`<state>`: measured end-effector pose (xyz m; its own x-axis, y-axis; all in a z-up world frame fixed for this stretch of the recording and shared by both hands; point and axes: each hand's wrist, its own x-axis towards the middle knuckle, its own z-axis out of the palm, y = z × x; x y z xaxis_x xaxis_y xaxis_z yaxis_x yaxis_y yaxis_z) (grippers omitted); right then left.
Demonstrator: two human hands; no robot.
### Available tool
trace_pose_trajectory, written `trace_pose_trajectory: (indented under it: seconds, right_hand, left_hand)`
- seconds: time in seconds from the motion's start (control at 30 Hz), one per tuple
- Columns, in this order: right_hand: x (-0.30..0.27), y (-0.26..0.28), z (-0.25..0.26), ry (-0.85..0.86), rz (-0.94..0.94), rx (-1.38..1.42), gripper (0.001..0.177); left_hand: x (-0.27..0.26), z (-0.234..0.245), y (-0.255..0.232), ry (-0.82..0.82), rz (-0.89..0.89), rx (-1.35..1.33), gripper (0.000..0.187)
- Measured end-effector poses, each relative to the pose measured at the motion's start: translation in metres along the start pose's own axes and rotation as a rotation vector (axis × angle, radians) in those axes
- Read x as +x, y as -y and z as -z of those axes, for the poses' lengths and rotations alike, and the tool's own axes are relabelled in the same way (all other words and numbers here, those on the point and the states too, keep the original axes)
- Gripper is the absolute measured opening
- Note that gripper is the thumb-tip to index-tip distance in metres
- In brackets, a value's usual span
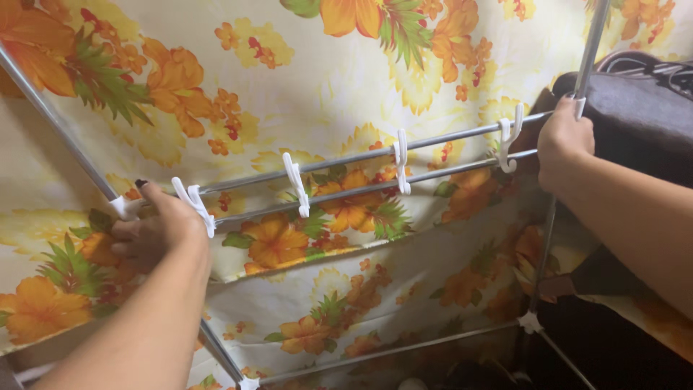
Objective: The person assembles a metal clothes rack by connecting horizontal bars to vertical poles using white plastic clips. They then hang several bags and a plush toy on the rack's hooks.
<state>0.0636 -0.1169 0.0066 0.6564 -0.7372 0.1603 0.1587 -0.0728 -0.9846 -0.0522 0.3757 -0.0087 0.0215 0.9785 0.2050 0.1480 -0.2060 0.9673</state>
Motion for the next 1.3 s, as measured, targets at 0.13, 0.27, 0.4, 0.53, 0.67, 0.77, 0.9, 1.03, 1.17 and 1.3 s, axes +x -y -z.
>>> trace_pose_trajectory:
  seconds: [0.13,0.27,0.4,0.53,0.67,0.77,0.9,1.03,1.17,1.3]
  right_hand:
    - [-0.015,0.009,-0.007,-0.063,-0.043,-0.029,0.072]
    - [-0.018,0.004,-0.011,-0.039,-0.014,0.008,0.074]
    - [0.0,-0.009,-0.013,-0.031,0.071,0.033,0.069]
    - [0.031,-0.025,0.0,0.131,-0.057,0.293,0.057]
    - [0.053,-0.04,0.019,0.316,0.115,0.402,0.051]
    - [0.06,-0.036,0.03,0.479,0.101,0.39,0.047]
    - [0.063,-0.023,0.044,0.754,0.066,0.376,0.054]
    - [0.064,-0.013,0.056,0.907,0.055,0.337,0.062]
    - [0.073,-0.016,0.053,0.859,0.035,0.433,0.055]
    - [0.092,-0.03,0.044,0.79,0.116,0.299,0.068]
  left_hand:
    - [0.002,0.002,-0.001,0.01,-0.002,-0.011,0.079]
    - [0.006,0.002,0.005,0.019,-0.042,-0.037,0.076]
    - [0.004,0.007,0.005,0.015,-0.03,-0.06,0.074]
    - [-0.004,0.012,-0.005,0.287,0.197,-0.677,0.059]
    - [-0.07,0.013,-0.027,-0.205,-0.609,-0.434,0.048]
    - [-0.184,0.018,-0.023,0.118,-1.071,-0.779,0.036]
    - [-0.303,0.025,-0.033,0.893,-0.85,-0.827,0.012]
    - [-0.341,0.0,-0.063,0.794,-1.228,-0.547,0.016]
    - [-0.35,-0.032,-0.081,0.738,-1.345,-0.126,0.035]
    - [-0.35,-0.054,-0.101,1.102,-1.256,0.397,0.052]
